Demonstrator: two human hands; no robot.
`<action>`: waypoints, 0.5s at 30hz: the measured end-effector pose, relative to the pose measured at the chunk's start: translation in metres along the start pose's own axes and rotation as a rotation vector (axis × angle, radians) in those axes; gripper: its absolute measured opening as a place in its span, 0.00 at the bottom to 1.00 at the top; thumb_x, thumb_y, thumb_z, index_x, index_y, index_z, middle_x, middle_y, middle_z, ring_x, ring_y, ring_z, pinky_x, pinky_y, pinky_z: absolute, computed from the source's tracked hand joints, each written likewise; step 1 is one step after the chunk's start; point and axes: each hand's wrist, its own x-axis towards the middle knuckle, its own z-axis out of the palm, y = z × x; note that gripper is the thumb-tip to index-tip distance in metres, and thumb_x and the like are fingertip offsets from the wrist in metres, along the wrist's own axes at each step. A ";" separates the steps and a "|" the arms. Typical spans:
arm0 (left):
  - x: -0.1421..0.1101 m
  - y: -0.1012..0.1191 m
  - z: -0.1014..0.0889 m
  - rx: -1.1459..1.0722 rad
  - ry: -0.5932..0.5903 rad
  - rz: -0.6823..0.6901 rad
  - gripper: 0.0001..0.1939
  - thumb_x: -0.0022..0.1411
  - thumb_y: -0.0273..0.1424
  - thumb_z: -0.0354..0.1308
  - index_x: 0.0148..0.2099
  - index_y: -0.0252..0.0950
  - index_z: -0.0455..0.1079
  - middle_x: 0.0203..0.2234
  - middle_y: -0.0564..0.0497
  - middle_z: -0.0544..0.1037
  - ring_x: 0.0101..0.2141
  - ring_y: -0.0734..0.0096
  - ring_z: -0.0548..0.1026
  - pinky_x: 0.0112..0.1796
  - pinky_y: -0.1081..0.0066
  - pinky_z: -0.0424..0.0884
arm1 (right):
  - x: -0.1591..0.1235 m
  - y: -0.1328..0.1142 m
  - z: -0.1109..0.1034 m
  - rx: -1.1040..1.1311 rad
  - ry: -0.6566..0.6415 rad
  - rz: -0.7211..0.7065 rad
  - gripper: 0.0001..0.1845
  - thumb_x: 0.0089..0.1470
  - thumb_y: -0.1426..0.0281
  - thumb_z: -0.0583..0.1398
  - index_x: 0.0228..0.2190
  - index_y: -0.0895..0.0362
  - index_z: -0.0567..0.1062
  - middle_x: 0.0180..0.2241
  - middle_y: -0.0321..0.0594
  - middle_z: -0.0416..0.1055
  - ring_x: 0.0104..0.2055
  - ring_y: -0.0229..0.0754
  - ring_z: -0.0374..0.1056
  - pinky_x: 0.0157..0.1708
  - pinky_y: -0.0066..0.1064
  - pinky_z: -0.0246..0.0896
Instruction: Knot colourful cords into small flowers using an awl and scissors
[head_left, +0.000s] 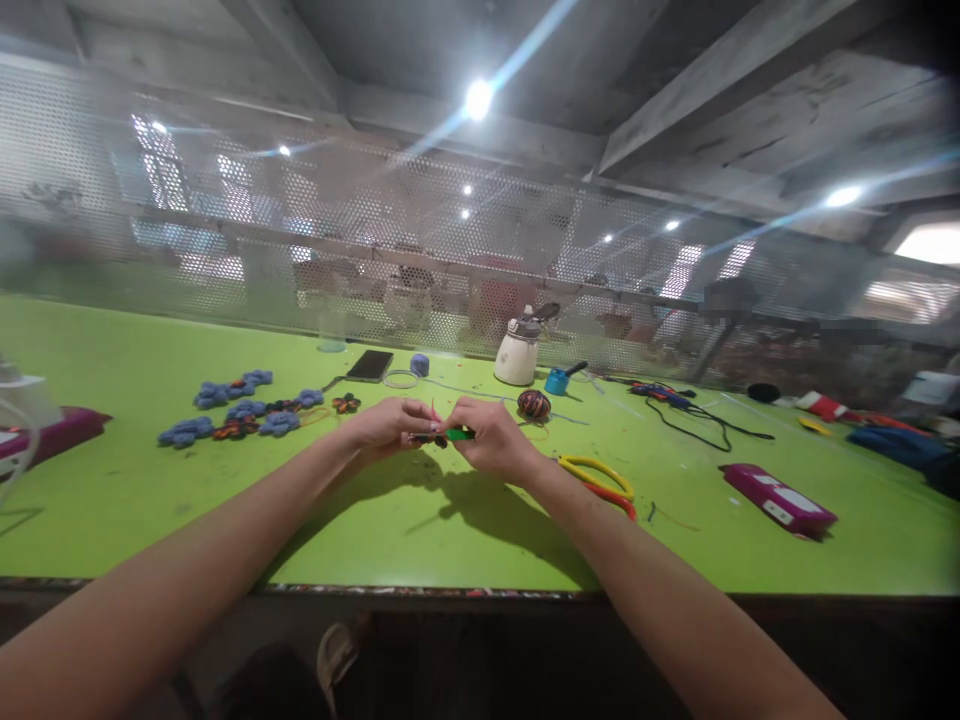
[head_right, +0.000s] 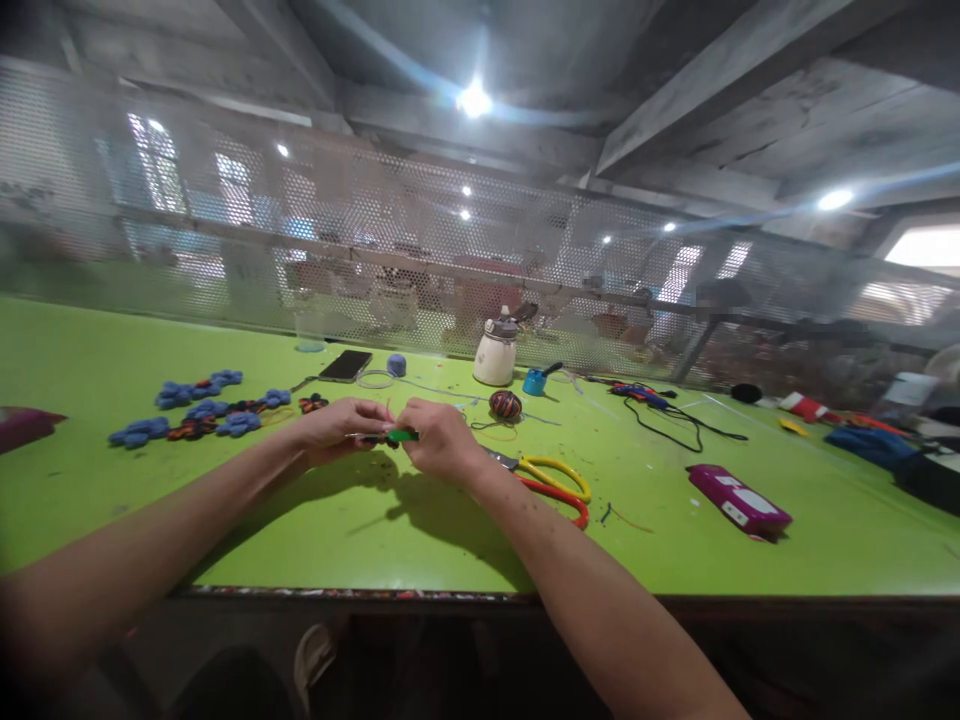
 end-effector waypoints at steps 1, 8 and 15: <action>0.000 0.000 0.000 0.008 -0.001 0.002 0.05 0.42 0.23 0.67 0.25 0.31 0.73 0.20 0.49 0.76 0.25 0.76 0.73 0.23 0.78 0.63 | 0.000 0.000 0.000 0.018 0.007 0.003 0.07 0.44 0.81 0.59 0.25 0.60 0.76 0.25 0.39 0.70 0.27 0.35 0.63 0.28 0.25 0.55; -0.005 0.002 0.004 0.097 0.028 0.088 0.06 0.43 0.23 0.66 0.26 0.32 0.72 0.21 0.50 0.77 0.19 0.79 0.70 0.18 0.79 0.59 | 0.005 0.004 0.000 0.447 0.110 0.489 0.05 0.43 0.71 0.63 0.21 0.61 0.76 0.19 0.34 0.66 0.23 0.32 0.58 0.25 0.25 0.53; -0.003 0.001 0.009 0.256 0.115 0.197 0.03 0.44 0.23 0.63 0.26 0.31 0.72 0.15 0.51 0.75 0.14 0.79 0.66 0.15 0.78 0.59 | 0.004 0.010 0.010 0.625 -0.017 0.730 0.10 0.36 0.72 0.63 0.26 0.64 0.79 0.16 0.35 0.68 0.15 0.29 0.51 0.17 0.25 0.46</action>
